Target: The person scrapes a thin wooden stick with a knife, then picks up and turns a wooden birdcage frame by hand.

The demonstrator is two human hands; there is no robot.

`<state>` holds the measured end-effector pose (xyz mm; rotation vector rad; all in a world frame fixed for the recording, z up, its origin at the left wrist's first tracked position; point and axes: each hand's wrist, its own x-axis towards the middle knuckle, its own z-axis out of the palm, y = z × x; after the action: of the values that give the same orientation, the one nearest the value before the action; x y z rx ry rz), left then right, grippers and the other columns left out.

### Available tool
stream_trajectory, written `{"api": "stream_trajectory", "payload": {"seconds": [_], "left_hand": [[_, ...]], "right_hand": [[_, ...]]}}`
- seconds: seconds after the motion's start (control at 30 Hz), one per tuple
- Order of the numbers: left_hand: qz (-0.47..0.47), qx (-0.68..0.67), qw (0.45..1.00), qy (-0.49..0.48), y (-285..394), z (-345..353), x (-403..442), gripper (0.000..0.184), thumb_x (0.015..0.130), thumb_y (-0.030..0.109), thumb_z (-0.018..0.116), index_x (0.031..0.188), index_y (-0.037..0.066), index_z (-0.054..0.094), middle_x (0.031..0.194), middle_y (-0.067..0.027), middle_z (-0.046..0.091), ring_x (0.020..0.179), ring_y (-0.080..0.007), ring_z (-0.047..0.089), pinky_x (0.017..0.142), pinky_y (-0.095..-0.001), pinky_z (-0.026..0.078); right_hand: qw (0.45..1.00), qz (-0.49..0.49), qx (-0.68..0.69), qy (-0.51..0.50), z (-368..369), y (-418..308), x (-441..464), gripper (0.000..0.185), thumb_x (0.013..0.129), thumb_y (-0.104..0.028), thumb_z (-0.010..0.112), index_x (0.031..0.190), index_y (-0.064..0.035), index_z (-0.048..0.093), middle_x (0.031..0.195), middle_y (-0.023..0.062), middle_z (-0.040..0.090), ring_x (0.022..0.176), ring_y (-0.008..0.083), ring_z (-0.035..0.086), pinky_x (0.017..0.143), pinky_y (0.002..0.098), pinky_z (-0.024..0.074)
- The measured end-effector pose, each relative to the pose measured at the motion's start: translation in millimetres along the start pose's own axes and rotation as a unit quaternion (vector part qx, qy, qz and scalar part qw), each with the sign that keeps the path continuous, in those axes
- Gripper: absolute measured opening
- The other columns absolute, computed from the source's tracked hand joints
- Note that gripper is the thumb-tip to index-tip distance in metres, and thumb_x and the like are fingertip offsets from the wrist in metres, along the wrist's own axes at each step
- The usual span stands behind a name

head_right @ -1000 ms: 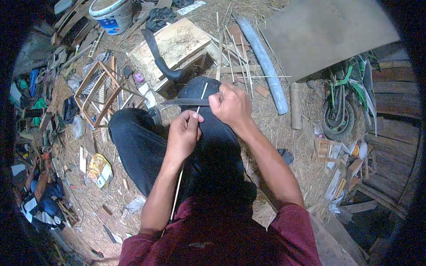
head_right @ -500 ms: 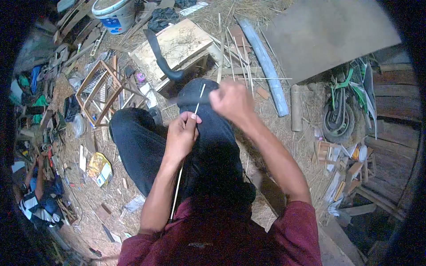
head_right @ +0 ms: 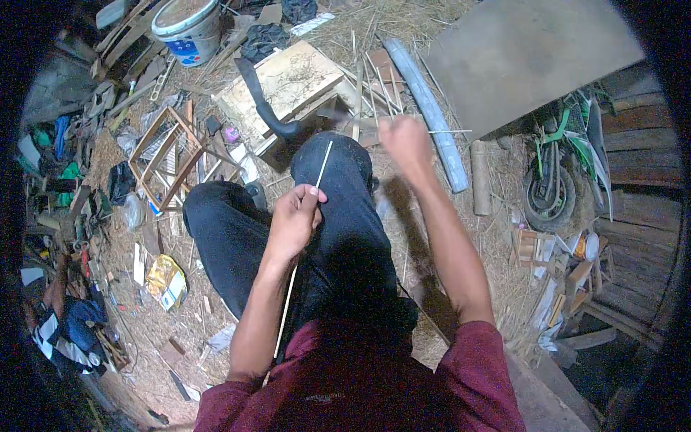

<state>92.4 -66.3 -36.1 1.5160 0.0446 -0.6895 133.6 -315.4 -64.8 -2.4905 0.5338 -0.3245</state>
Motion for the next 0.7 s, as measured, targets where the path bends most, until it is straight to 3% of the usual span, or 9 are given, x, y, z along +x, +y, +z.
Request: {"api": "stream_trajectory", "payload": {"seconds": [0.03, 0.07, 0.2, 0.3, 0.4, 0.5, 0.53, 0.67, 0.7], "left_hand": [[0.0, -0.003, 1.0, -0.004, -0.3, -1.2, -0.7, 0.026, 0.102, 0.024, 0.046, 0.091, 0.004, 0.058, 0.053, 0.0024, 0.044, 0.045, -0.0059, 0.036, 0.044, -0.0245, 0.027], [0.002, -0.009, 1.0, -0.004, -1.5, -2.2, 0.4, 0.026, 0.102, 0.024, 0.046, 0.091, 0.003, 0.058, 0.053, 0.0024, 0.044, 0.045, -0.0058, 0.036, 0.044, -0.0245, 0.027], [-0.035, -0.011, 0.999, -0.008, 9.9, -3.0, -3.2, 0.031, 0.103, 0.027, 0.044, 0.091, 0.002, 0.058, 0.052, -0.0006, 0.048, 0.038, -0.0068, 0.035, 0.037, -0.0247, 0.025], [-0.06, -0.029, 0.997, -0.028, 10.2, -7.2, -4.1, 0.032, 0.103, 0.028, 0.043, 0.091, 0.003, 0.058, 0.052, -0.0029, 0.052, 0.035, -0.0073, 0.036, 0.034, -0.0251, 0.025], [-0.066, -0.014, 0.997, -0.038, 7.2, -10.3, -3.6, 0.033, 0.103, 0.03, 0.043, 0.091, 0.003, 0.059, 0.052, -0.0037, 0.053, 0.035, -0.0075, 0.038, 0.033, -0.0251, 0.026], [-0.045, 0.034, 0.998, -0.015, 10.0, -7.1, -5.8, 0.033, 0.102, 0.03, 0.045, 0.089, 0.003, 0.06, 0.053, -0.0029, 0.054, 0.037, -0.0076, 0.04, 0.036, -0.0251, 0.028], [-0.035, 0.053, 0.998, -0.003, 11.4, -5.5, -6.7, 0.033, 0.102, 0.029, 0.046, 0.088, 0.003, 0.061, 0.053, -0.0025, 0.054, 0.038, -0.0076, 0.041, 0.037, -0.0251, 0.03], [0.046, 0.095, 0.994, 0.037, -4.1, -1.5, -4.1, 0.031, 0.1, 0.024, 0.05, 0.085, 0.001, 0.064, 0.055, -0.0006, 0.054, 0.046, -0.0066, 0.044, 0.044, -0.0253, 0.034], [0.047, 0.101, 0.993, 0.041, -2.0, -1.4, -5.6, 0.03, 0.1, 0.023, 0.051, 0.085, 0.001, 0.065, 0.056, -0.0003, 0.054, 0.048, -0.0063, 0.044, 0.046, -0.0252, 0.034]], "right_hand": [[0.998, 0.064, -0.009, -0.004, -1.1, 11.0, 5.7, 0.039, 0.084, -0.03, 0.053, 0.069, 0.0051, 0.06, 0.074, 0.0284, 0.063, 0.069, 0.044, 0.062, 0.067, 0.0502, 0.0476], [0.998, 0.022, 0.025, 0.046, 1.8, 21.0, 7.4, 0.048, 0.09, -0.038, 0.051, 0.069, 0.0045, 0.06, 0.067, 0.0234, 0.064, 0.063, 0.0361, 0.063, 0.063, 0.0478, 0.0461], [0.971, 0.126, 0.174, -0.102, -11.5, -2.8, -12.7, 0.056, 0.098, -0.044, 0.048, 0.072, 0.0031, 0.062, 0.06, 0.0143, 0.058, 0.061, 0.0202, 0.057, 0.063, 0.04, 0.0458], [0.967, -0.039, 0.19, -0.164, -38.4, -44.9, -44.7, 0.037, 0.095, -0.032, 0.058, 0.085, 0.0028, 0.066, 0.07, 0.0147, 0.062, 0.061, 0.0268, 0.06, 0.066, 0.04, 0.0479], [0.941, -0.332, 0.062, -0.012, -31.5, -41.1, -60.6, 0.022, 0.088, -0.02, 0.068, 0.097, 0.0008, 0.066, 0.078, 0.0105, 0.064, 0.063, 0.0237, 0.06, 0.055, 0.0344, 0.0468], [0.946, -0.315, -0.003, -0.08, -34.5, -47.4, -81.5, 0.033, 0.086, -0.011, 0.066, 0.118, -0.0058, 0.063, 0.082, 0.0133, 0.064, 0.066, 0.0298, 0.061, 0.058, 0.0373, 0.0502], [0.936, -0.328, -0.052, -0.118, -41.6, -51.3, -84.0, 0.049, 0.085, -0.005, 0.063, 0.132, -0.0154, 0.057, 0.076, 0.0121, 0.059, 0.064, 0.0267, 0.06, 0.056, 0.0373, 0.051], [0.898, -0.404, -0.111, -0.134, -36.6, -50.0, -92.7, 0.062, 0.079, -0.012, 0.06, 0.137, -0.0316, 0.052, 0.079, 0.0061, 0.05, 0.059, 0.0258, 0.06, 0.052, 0.0381, 0.0528], [0.902, -0.394, -0.111, -0.137, -36.4, -47.5, -89.9, 0.063, 0.079, -0.011, 0.06, 0.138, -0.0316, 0.051, 0.079, 0.0061, 0.051, 0.06, 0.0254, 0.06, 0.052, 0.0382, 0.0526]]}}
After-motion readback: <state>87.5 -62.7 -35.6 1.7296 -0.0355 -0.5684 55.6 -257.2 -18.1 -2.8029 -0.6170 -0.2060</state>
